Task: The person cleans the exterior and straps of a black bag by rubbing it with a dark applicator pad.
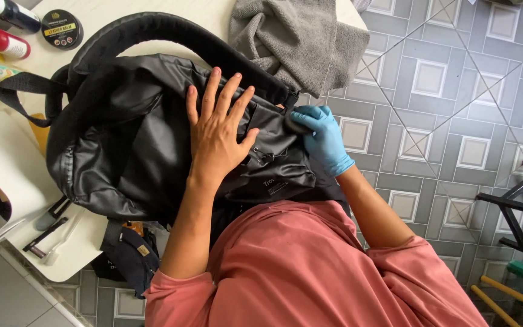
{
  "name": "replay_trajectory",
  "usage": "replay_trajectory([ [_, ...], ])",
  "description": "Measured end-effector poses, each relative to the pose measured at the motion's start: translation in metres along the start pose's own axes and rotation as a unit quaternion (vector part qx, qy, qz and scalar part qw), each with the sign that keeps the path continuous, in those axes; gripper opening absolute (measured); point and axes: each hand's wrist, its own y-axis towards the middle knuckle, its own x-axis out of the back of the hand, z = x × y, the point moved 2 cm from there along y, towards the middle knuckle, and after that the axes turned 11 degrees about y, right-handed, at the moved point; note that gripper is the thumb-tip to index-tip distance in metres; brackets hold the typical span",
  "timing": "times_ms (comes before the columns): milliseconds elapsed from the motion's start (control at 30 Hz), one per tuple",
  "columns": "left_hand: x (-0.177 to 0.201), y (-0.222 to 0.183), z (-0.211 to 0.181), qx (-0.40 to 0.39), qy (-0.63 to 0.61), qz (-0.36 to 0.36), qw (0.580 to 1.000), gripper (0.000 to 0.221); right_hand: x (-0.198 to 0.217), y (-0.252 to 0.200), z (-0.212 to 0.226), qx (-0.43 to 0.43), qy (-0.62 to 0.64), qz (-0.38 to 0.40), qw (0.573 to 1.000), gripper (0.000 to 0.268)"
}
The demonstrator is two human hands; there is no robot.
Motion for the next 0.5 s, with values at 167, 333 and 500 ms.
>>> replay_trajectory([
  [167, -0.002, -0.003, 0.001, 0.009, -0.02, -0.004, 1.0, 0.077, 0.015, -0.035, -0.044, -0.159, -0.222, 0.124, 0.954, 0.037],
  [333, -0.004, -0.002, 0.001, 0.003, -0.018, -0.007, 1.0, 0.078, 0.042, -0.025, -0.015, -0.212, -0.091, 0.024, 0.973, 0.039],
  [500, 0.001, -0.002, 0.0, -0.005, -0.019, 0.005, 1.0, 0.08, 0.059, 0.018, 0.078, -0.137, 0.037, -0.047, 0.989, 0.048],
])
